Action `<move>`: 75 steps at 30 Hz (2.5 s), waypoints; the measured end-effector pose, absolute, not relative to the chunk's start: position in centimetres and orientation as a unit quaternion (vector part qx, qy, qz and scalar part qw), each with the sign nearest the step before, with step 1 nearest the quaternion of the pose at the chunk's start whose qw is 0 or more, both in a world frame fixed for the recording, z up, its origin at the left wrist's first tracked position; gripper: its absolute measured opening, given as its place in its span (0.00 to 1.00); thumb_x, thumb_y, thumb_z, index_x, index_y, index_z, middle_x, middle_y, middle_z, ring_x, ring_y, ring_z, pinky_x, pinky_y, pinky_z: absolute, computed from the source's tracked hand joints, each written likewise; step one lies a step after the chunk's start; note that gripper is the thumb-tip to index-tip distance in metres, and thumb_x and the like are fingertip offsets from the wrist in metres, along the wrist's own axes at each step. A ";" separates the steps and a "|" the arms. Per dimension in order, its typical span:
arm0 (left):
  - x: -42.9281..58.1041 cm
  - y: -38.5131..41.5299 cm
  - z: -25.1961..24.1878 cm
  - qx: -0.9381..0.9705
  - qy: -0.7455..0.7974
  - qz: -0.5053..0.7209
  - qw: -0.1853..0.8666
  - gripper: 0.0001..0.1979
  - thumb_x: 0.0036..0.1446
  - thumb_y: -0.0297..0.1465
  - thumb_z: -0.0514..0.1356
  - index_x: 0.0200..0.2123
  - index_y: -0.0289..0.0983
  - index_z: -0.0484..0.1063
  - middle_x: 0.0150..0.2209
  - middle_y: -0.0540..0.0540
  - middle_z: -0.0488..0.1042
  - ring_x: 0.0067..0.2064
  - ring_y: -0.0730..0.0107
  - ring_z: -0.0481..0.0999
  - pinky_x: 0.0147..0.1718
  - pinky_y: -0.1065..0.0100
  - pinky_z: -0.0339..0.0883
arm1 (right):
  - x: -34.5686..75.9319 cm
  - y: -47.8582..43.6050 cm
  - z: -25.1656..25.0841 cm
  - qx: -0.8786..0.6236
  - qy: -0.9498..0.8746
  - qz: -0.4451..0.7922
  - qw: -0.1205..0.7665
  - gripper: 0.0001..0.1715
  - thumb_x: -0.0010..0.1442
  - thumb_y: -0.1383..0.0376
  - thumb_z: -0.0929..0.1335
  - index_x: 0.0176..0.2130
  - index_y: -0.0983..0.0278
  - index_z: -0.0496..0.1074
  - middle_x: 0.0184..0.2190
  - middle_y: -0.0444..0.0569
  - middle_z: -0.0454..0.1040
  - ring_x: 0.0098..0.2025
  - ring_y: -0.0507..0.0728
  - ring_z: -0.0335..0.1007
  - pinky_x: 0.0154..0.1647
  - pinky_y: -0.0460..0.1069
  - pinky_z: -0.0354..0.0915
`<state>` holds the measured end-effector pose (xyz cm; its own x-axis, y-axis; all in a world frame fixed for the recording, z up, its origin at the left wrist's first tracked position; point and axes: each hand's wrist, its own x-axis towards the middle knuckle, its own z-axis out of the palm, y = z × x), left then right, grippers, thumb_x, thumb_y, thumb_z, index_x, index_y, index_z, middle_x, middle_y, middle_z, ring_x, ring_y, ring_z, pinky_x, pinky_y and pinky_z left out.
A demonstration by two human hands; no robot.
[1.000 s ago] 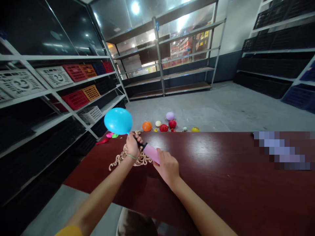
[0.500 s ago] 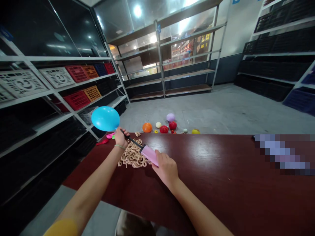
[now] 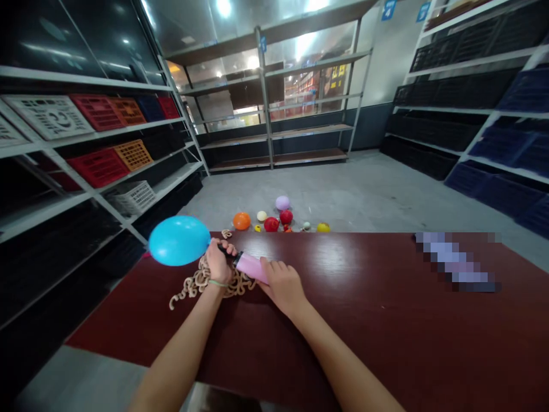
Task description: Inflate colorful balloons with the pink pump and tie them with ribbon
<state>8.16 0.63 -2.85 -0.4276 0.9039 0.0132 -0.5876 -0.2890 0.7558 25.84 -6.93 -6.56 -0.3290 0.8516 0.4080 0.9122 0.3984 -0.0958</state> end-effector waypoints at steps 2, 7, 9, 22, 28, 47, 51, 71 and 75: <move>7.3 0.7 -2.1 0.210 0.335 0.787 0.474 0.07 0.58 0.33 0.55 0.31 0.40 0.57 0.21 0.57 0.58 0.18 0.78 0.59 0.19 0.72 0.56 | 26.5 -6.5 -6.4 -0.533 -0.819 -0.085 0.193 0.29 0.64 0.56 0.65 0.61 0.62 0.61 0.47 0.53 0.75 0.44 0.60 0.67 0.42 0.52 0.54; 4.9 1.0 -0.8 0.137 0.335 0.821 0.442 0.06 0.59 0.32 0.53 0.32 0.40 0.56 0.21 0.57 0.57 0.18 0.78 0.58 0.20 0.72 0.54 | 30.1 -5.7 -5.8 -0.531 -0.817 -0.122 0.190 0.27 0.65 0.60 0.64 0.61 0.58 0.63 0.51 0.52 0.74 0.46 0.60 0.66 0.45 0.54 0.52; 4.1 1.2 -0.6 0.115 0.334 0.831 0.430 0.06 0.60 0.32 0.52 0.31 0.40 0.55 0.21 0.57 0.56 0.18 0.79 0.58 0.20 0.72 0.53 | 30.9 -5.5 -5.6 -0.538 -0.811 -0.134 0.185 0.27 0.64 0.61 0.65 0.61 0.58 0.63 0.52 0.52 0.73 0.47 0.60 0.65 0.45 0.54 0.52; 10.7 -1.7 -1.4 0.197 0.319 0.788 0.489 0.14 0.61 0.41 0.55 0.30 0.40 0.57 0.21 0.55 0.60 0.18 0.77 0.61 0.20 0.72 0.59 | 26.4 -7.6 -5.7 -0.570 -0.777 -0.115 0.242 0.29 0.63 0.61 0.66 0.61 0.60 0.61 0.50 0.52 0.74 0.49 0.61 0.65 0.46 0.54 0.56; 6.9 -0.4 -0.3 0.152 0.302 0.826 0.452 0.09 0.61 0.37 0.54 0.31 0.41 0.57 0.21 0.56 0.58 0.19 0.77 0.61 0.21 0.70 0.59 | 30.6 -5.9 -5.3 -0.567 -0.770 -0.180 0.231 0.24 0.62 0.63 0.66 0.58 0.59 0.65 0.53 0.50 0.73 0.51 0.62 0.64 0.56 0.60 0.50; 8.6 -1.1 -0.5 0.168 0.312 0.808 0.471 0.09 0.60 0.36 0.54 0.30 0.40 0.57 0.21 0.56 0.58 0.20 0.77 0.62 0.22 0.71 0.61 | 31.0 -6.5 -4.5 -0.584 -0.757 -0.179 0.230 0.29 0.61 0.64 0.67 0.61 0.55 0.64 0.52 0.50 0.72 0.52 0.62 0.62 0.48 0.55 0.57; 6.5 -0.5 0.4 0.129 0.307 0.831 0.445 0.08 0.61 0.33 0.53 0.31 0.40 0.56 0.22 0.57 0.58 0.20 0.78 0.61 0.22 0.71 0.59 | 31.8 -6.2 -4.0 -0.591 -0.741 -0.212 0.238 0.26 0.61 0.66 0.67 0.58 0.56 0.66 0.52 0.50 0.72 0.54 0.63 0.61 0.54 0.58 0.54; 7.7 -0.7 0.3 0.171 0.320 0.823 0.436 0.08 0.62 0.35 0.53 0.32 0.40 0.56 0.22 0.56 0.60 0.20 0.76 0.63 0.24 0.69 0.62 | 30.8 -6.2 -4.3 -0.586 -0.756 -0.164 0.240 0.29 0.61 0.65 0.67 0.61 0.55 0.65 0.52 0.51 0.72 0.52 0.62 0.62 0.53 0.56 0.57; 7.2 -0.7 0.2 0.152 0.319 0.831 0.429 0.09 0.60 0.35 0.54 0.31 0.40 0.56 0.21 0.57 0.57 0.19 0.77 0.61 0.21 0.71 0.59 | 30.6 -6.2 -4.9 -0.599 -0.746 -0.159 0.242 0.28 0.60 0.66 0.67 0.60 0.55 0.66 0.51 0.50 0.71 0.52 0.62 0.61 0.54 0.57 0.56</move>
